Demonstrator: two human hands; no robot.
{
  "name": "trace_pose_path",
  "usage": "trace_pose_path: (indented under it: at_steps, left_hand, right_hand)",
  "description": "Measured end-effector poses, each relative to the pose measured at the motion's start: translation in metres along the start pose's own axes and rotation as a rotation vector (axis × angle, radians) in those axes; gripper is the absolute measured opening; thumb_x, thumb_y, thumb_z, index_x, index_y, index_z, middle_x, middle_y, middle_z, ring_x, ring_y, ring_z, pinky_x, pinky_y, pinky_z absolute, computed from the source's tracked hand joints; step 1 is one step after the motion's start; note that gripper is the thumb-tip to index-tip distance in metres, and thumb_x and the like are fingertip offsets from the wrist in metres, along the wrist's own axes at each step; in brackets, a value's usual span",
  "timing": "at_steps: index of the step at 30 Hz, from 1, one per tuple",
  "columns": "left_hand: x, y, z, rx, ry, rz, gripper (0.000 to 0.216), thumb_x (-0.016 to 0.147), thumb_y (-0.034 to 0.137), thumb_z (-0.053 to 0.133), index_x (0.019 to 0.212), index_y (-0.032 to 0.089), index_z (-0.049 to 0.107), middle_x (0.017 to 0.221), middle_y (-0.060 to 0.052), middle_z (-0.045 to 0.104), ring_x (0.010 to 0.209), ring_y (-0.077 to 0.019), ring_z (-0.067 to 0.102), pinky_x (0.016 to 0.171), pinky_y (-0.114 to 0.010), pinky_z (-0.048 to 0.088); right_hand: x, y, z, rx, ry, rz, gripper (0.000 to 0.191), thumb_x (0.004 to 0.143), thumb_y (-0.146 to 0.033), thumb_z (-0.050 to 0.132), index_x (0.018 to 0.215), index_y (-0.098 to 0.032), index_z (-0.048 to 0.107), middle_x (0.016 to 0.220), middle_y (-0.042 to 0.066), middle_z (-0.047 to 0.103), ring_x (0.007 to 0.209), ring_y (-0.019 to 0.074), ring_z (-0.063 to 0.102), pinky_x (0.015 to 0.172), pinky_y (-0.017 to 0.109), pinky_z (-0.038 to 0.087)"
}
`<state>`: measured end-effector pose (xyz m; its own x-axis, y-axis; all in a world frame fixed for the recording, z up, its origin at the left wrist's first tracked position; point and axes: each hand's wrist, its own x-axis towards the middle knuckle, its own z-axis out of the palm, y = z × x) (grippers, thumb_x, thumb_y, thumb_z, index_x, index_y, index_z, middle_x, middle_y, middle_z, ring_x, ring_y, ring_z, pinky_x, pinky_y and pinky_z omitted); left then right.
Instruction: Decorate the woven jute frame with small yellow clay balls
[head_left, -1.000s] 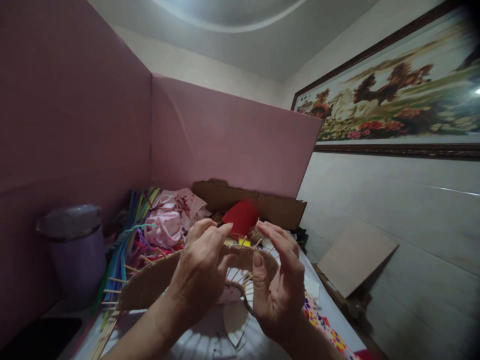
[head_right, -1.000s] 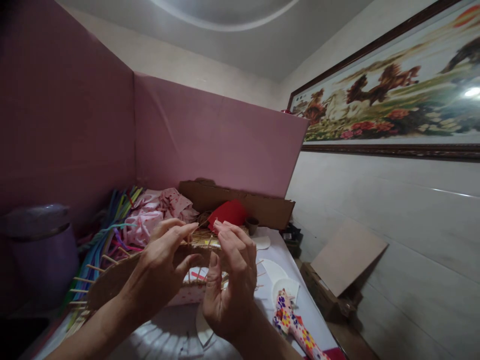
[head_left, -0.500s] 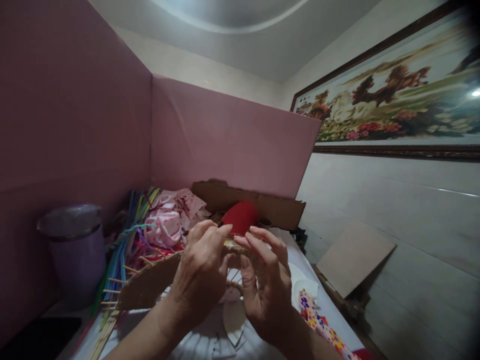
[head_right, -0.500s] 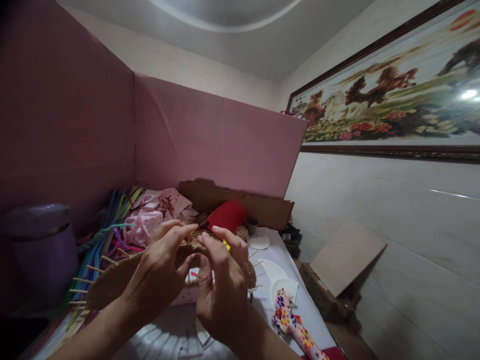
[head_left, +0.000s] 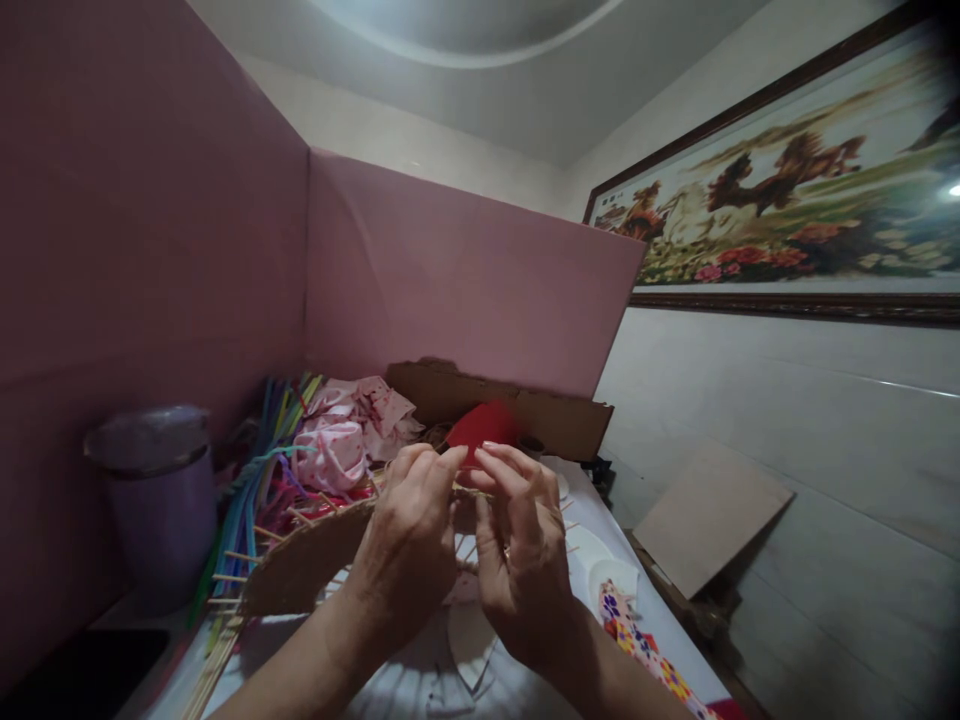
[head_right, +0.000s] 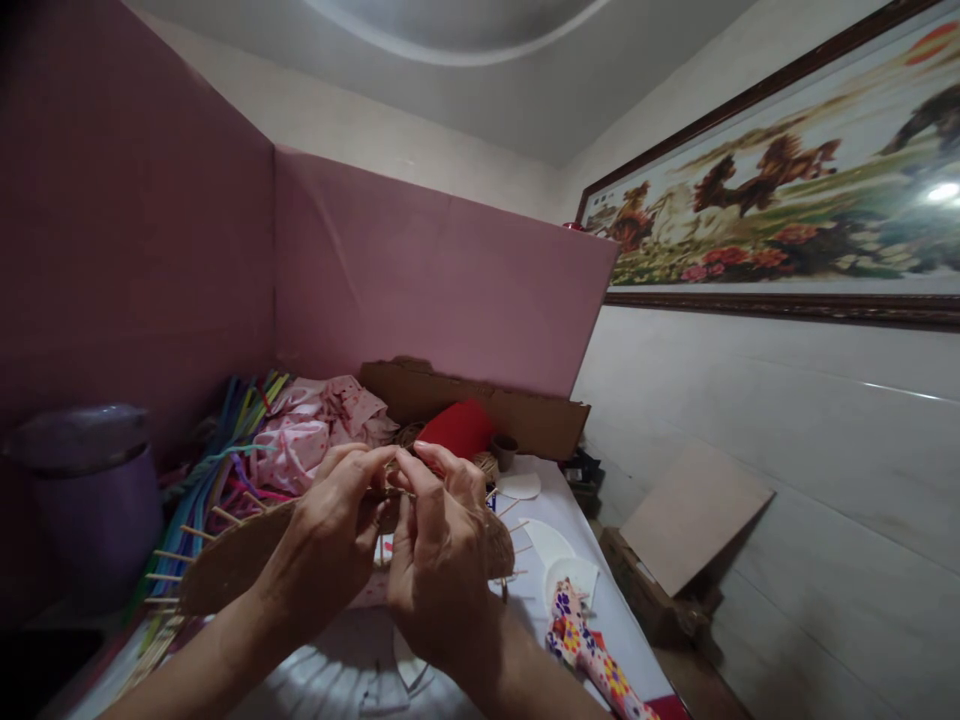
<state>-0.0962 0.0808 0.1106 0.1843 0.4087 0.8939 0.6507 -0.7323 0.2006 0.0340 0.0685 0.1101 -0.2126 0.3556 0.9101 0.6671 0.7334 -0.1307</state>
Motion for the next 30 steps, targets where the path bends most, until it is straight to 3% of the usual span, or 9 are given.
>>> trace_pose_path:
  at_steps: [13,30]
  left_hand:
    - [-0.0023,0.004,0.0003,-0.022,-0.04,-0.05,0.033,0.079,-0.002,0.046,0.107,0.017,0.045,0.092,-0.006,0.048,0.089,-0.0198,0.043,0.079,-0.035,0.042]
    - [-0.0019,0.0032,0.0011,-0.023,-0.028,-0.044,0.034,0.081,0.0,0.045,0.112,0.015,0.045,0.092,-0.007,0.05,0.088,-0.0198,0.044,0.079,-0.036,0.042]
  right_hand:
    - [0.0056,-0.0002,-0.0001,-0.034,-0.057,-0.008,0.038,0.084,-0.011,0.044,0.122,-0.014,0.048,0.113,0.012,0.059,0.113,0.0243,0.045,0.094,0.047,0.034]
    - [0.0068,0.0023,0.0006,-0.039,-0.019,-0.004,0.037,0.085,-0.011,0.044,0.121,-0.015,0.048,0.11,0.011,0.057,0.109,0.0225,0.046,0.092,0.044,0.036]
